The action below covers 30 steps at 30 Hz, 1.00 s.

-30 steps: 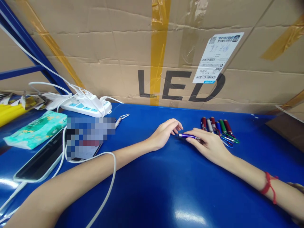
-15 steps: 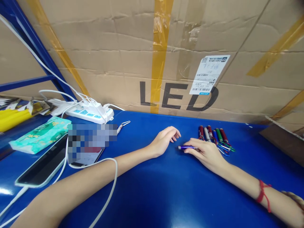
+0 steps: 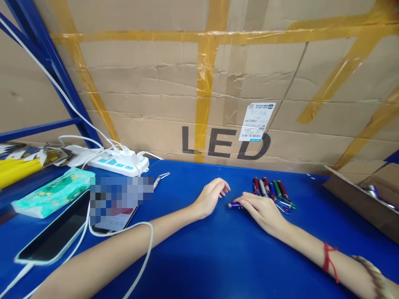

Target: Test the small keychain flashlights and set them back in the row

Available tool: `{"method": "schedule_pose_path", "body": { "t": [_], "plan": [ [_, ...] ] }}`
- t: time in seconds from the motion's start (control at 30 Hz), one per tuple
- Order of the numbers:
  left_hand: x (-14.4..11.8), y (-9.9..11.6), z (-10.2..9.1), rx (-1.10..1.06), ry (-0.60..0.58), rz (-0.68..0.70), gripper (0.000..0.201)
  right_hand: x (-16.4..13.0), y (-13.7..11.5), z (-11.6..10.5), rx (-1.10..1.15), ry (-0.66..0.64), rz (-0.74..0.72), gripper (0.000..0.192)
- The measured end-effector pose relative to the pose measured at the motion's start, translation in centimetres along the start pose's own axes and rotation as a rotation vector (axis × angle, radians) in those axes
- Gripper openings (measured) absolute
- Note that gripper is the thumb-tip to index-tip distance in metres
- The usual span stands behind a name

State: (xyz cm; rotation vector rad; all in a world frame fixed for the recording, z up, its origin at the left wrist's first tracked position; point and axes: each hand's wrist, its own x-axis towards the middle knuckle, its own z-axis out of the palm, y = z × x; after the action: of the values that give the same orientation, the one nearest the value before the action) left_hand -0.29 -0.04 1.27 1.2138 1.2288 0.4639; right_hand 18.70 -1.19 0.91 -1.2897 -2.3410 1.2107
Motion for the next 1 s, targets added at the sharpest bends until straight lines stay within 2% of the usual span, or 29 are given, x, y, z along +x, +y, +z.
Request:
{"method": "schedule_pose_path", "body": {
  "t": [0.2, 0.3, 0.5, 0.7, 0.8, 0.9, 1.0],
  "plan": [
    [-0.3, 0.4, -0.8, 0.475, 0.134, -0.038, 0.015, 0.2, -0.5, 0.0, -0.088, 0.077, 0.104, 0.026],
    [-0.4, 0.5, -1.3, 0.748, 0.151, -0.092, 0.020, 0.2, -0.5, 0.1, -0.220, 0.099, 0.077, 0.023],
    [-0.3, 1.1, -2.3, 1.146, 0.255, -0.391, 0.040, 0.0, 0.1, 0.6, -0.431, 0.161, 0.091, 0.031],
    [-0.2, 1.4, -3.6, 1.350, 0.323, -0.751, 0.048, -0.1, 0.0, 0.9, -0.673, 0.170, 0.172, 0.042],
    [0.0, 1.3, -3.9, 1.391, 0.328, -0.890, 0.056, -0.1, -0.3, 0.8, -0.709, 0.167, 0.196, 0.044],
    [0.1, 1.1, -4.0, 1.414, 0.314, -0.958, 0.060, -0.1, -0.4, 0.7, -0.673, 0.180, 0.177, 0.041],
    [0.2, 1.0, -4.0, 1.437, 0.282, -0.963, 0.061, -0.1, -0.4, 0.7, -0.626, 0.180, 0.167, 0.038]
  ]
}}
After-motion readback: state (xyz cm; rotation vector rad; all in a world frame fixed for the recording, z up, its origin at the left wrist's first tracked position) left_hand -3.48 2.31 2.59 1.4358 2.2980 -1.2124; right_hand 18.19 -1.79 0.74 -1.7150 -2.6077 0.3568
